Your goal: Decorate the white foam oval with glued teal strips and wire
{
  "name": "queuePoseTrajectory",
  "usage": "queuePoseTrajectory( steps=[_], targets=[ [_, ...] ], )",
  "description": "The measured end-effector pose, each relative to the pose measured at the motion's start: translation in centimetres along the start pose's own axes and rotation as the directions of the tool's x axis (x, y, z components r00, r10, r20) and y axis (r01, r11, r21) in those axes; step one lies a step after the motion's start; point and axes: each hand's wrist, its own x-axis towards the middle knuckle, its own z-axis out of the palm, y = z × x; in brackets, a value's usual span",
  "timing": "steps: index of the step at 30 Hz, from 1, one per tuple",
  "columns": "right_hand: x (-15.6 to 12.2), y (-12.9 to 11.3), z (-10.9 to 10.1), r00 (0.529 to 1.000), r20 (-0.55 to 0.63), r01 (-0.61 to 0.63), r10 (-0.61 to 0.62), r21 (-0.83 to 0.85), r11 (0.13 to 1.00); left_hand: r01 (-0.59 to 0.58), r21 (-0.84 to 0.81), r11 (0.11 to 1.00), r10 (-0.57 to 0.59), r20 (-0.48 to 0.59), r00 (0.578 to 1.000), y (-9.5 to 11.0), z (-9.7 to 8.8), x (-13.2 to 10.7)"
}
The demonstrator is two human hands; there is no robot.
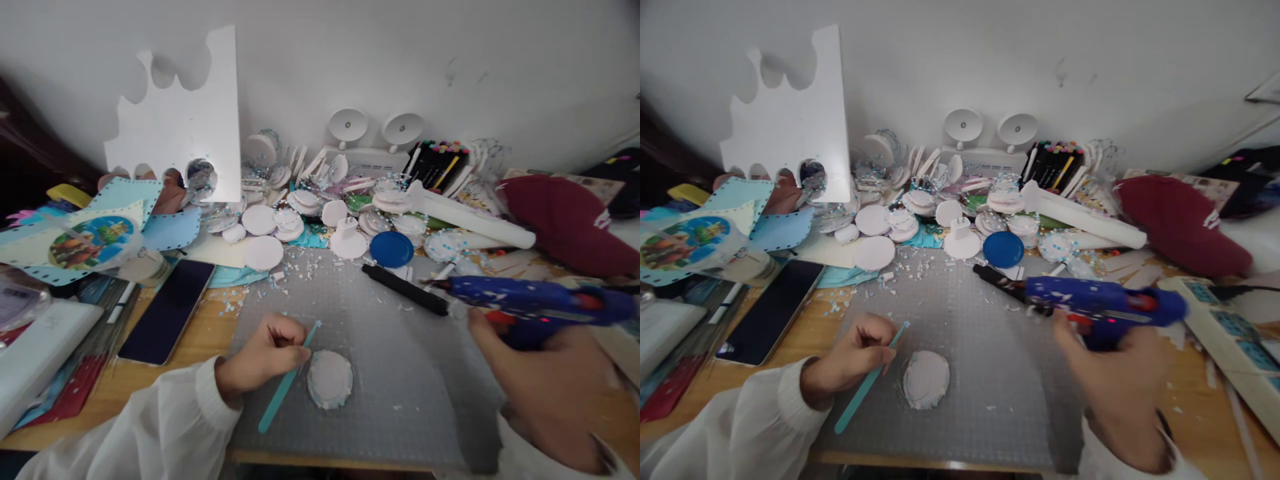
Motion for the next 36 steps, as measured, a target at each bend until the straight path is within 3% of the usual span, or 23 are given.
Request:
queuePoseTrajectory(
  steps=[1, 4, 6, 9, 17, 24, 36],
  targets=[
    [-0.5, -1.2, 0.8, 0.998, 0.065, -0.007, 0.006, 0.001, 1.000, 0.001, -0.002, 1.000, -0.001, 0.001, 1.000, 0.0, 0.0, 0.0],
    [-2.1, -3.7, 3.3, 0.979, 0.149, 0.117, -0.142, 0.162, 0.980, 0.019, -0.011, 1.000, -0.019, 0.006, 1.000, 0.0, 0.0, 0.0],
    [-3.1, -4.3, 4.6, 0.961, 0.161, 0.178, -0.223, 0.253, 0.951, 0.029, -0.012, 1.000, -0.029, 0.014, 0.999, 0.0, 0.0, 0.0],
    [-4.2, -4.0, 5.7, 0.950, 0.188, 0.189, -0.248, 0.281, 0.941, 0.046, -0.017, 0.999, -0.046, 0.017, 0.999, 0.2, 0.0, 0.0],
    [-4.7, -3.0, 5.5, 0.926, 0.274, 0.200, -0.260, 0.230, 0.952, 0.075, -0.040, 0.996, -0.074, 0.031, 0.997, 0.6, 0.1, 0.1],
    [-5.1, -2.8, 5.7, 0.907, 0.260, 0.282, -0.331, 0.209, 0.936, 0.058, -0.055, 0.997, -0.055, 0.069, 0.996, 0.7, 0.3, -0.1],
    [-5.1, -2.6, 5.7, 0.894, 0.290, 0.293, -0.342, 0.202, 0.935, 0.058, -0.086, 0.995, -0.051, 0.085, 0.995, 0.9, 0.2, 0.0]
  ],
)
